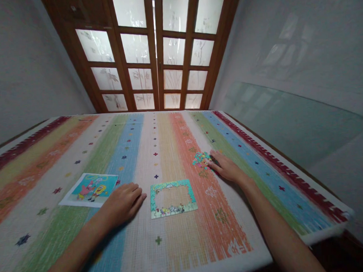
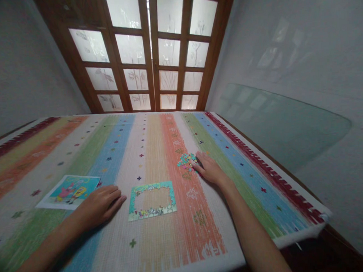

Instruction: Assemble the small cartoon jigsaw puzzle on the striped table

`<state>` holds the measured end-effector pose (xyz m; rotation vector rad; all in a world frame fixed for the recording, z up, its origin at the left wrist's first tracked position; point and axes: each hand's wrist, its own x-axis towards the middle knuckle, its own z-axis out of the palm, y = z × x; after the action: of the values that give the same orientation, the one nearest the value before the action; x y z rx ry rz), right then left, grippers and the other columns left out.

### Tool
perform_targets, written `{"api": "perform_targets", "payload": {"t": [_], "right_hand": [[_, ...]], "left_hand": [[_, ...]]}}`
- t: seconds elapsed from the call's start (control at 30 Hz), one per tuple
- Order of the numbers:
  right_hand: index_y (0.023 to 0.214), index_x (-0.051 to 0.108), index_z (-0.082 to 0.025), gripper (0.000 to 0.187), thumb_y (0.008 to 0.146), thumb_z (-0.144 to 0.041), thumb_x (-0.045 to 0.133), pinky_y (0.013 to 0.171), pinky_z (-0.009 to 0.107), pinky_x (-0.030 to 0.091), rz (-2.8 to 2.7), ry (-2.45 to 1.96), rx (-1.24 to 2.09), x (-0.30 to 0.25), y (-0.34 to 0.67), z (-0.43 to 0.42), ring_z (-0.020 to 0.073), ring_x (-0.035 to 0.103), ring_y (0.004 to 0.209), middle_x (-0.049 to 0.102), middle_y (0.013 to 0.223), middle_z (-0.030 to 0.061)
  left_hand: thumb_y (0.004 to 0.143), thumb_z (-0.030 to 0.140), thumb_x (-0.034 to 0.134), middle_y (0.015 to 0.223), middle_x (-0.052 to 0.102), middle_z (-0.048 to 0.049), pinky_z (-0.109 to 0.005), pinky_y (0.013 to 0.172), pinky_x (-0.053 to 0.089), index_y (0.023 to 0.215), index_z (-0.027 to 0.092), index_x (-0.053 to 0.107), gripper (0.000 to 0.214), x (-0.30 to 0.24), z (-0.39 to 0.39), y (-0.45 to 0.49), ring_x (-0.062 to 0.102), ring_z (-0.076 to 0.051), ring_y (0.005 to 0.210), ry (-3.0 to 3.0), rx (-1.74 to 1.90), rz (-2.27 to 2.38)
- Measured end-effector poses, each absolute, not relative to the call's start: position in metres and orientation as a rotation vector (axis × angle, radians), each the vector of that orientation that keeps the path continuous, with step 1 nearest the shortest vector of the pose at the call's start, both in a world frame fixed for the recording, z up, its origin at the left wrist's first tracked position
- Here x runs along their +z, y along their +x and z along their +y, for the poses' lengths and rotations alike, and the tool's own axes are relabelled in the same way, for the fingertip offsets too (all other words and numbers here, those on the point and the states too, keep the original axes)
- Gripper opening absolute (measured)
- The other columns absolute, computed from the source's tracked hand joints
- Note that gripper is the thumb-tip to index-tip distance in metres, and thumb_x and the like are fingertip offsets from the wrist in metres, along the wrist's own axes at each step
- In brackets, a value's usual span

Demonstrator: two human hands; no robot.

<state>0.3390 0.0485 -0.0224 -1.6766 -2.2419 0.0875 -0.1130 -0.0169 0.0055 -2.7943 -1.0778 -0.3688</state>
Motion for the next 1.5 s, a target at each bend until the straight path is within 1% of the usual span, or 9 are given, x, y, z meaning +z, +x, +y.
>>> {"api": "perform_targets", "payload": {"t": [0.13, 0.23, 0.37, 0.6, 0.9, 1.0, 1.17, 1.3, 1.5], "right_hand": [[0.158, 0.043, -0.021, 0.079, 0.101, -0.071, 0.023, 0.123, 0.061, 0.026, -2.335, -1.739, 0.17, -0.028, 0.337, 0.05, 0.037, 0.029, 0.153, 0.037, 0.163, 0.0123], [0.161, 0.035, -0.018, 0.085, 0.1, -0.074, 0.02, 0.124, 0.063, 0.02, -2.351, -1.763, 0.198, -0.029, 0.328, 0.049, 0.0376, 0.02, 0.155, 0.027, 0.167, 0.0129], [0.162, 0.033, -0.016, 0.087, 0.099, -0.076, 0.02, 0.125, 0.061, 0.017, -2.352, -1.769, 0.208, -0.027, 0.319, 0.046, 0.0377, 0.016, 0.156, 0.025, 0.167, 0.0135], [0.16, 0.037, -0.017, 0.083, 0.1, -0.073, 0.024, 0.124, 0.064, 0.022, -2.376, -1.717, 0.179, -0.025, 0.321, 0.043, 0.0391, 0.02, 0.154, 0.031, 0.165, 0.0147], [0.163, 0.031, -0.017, 0.084, 0.1, -0.072, 0.032, 0.125, 0.058, 0.025, -2.459, -1.683, 0.248, -0.029, 0.315, 0.035, 0.0358, 0.02, 0.155, 0.027, 0.166, 0.0149], [0.161, 0.034, -0.014, 0.087, 0.099, -0.074, 0.03, 0.125, 0.057, 0.024, -2.443, -1.679, 0.265, -0.023, 0.314, 0.035, 0.0359, 0.021, 0.155, 0.027, 0.166, 0.0166], [0.158, 0.042, -0.017, 0.075, 0.104, -0.065, 0.02, 0.127, 0.056, 0.022, -2.374, -1.592, 0.189, -0.015, 0.322, 0.038, 0.0313, 0.023, 0.155, 0.031, 0.166, 0.0129], [0.157, 0.043, -0.02, 0.068, 0.106, -0.06, 0.024, 0.126, 0.057, 0.024, -2.342, -1.567, 0.135, -0.016, 0.32, 0.04, 0.0307, 0.025, 0.155, 0.034, 0.164, 0.0122], [0.154, 0.047, -0.015, 0.071, 0.105, -0.061, 0.026, 0.125, 0.058, 0.026, -2.415, -1.57, 0.107, -0.019, 0.301, 0.043, 0.0341, 0.028, 0.153, 0.04, 0.162, 0.0154]], "left_hand": [[0.11, 0.032, 0.03, 0.073, 0.061, -0.0055, -0.036, 0.066, 0.043, 0.077, 0.02, 0.056, 0.044, 0.0, -0.017, -0.115, 0.058, -0.022, 0.067, -2.837, -0.334, -1.094], [0.11, 0.033, 0.03, 0.074, 0.061, -0.0052, -0.036, 0.068, 0.043, 0.078, 0.02, 0.056, 0.043, 0.0, -0.017, -0.115, 0.058, -0.022, 0.068, -2.854, -0.324, -1.106], [0.109, 0.034, 0.031, 0.073, 0.06, -0.0047, -0.035, 0.068, 0.043, 0.078, 0.02, 0.055, 0.042, 0.001, -0.016, -0.115, 0.057, -0.021, 0.068, -2.881, -0.326, -1.146], [0.109, 0.036, 0.031, 0.073, 0.06, -0.0044, -0.034, 0.068, 0.044, 0.077, 0.021, 0.055, 0.043, 0.002, -0.016, -0.115, 0.055, -0.021, 0.068, -2.893, -0.373, -1.158], [0.109, 0.035, 0.032, 0.074, 0.061, -0.0045, -0.034, 0.068, 0.045, 0.078, 0.021, 0.055, 0.041, 0.003, -0.017, -0.115, 0.055, -0.021, 0.068, -2.888, -0.357, -1.147], [0.109, 0.035, 0.032, 0.075, 0.061, -0.0045, -0.034, 0.069, 0.045, 0.079, 0.021, 0.055, 0.04, 0.002, -0.017, -0.115, 0.055, -0.021, 0.069, -2.889, -0.333, -1.15], [0.109, 0.034, 0.031, 0.074, 0.061, -0.0047, -0.034, 0.069, 0.045, 0.078, 0.02, 0.055, 0.041, 0.0, -0.016, -0.115, 0.056, -0.021, 0.069, -2.863, -0.294, -1.119], [0.109, 0.034, 0.031, 0.073, 0.06, -0.0042, -0.033, 0.068, 0.045, 0.078, 0.02, 0.055, 0.042, 0.002, -0.016, -0.116, 0.056, -0.02, 0.068, -2.871, -0.306, -1.117], [0.109, 0.034, 0.031, 0.076, 0.061, -0.0054, -0.035, 0.07, 0.046, 0.079, 0.02, 0.056, 0.042, 0.001, -0.017, -0.115, 0.057, -0.021, 0.07, -2.868, -0.317, -1.138]]}}
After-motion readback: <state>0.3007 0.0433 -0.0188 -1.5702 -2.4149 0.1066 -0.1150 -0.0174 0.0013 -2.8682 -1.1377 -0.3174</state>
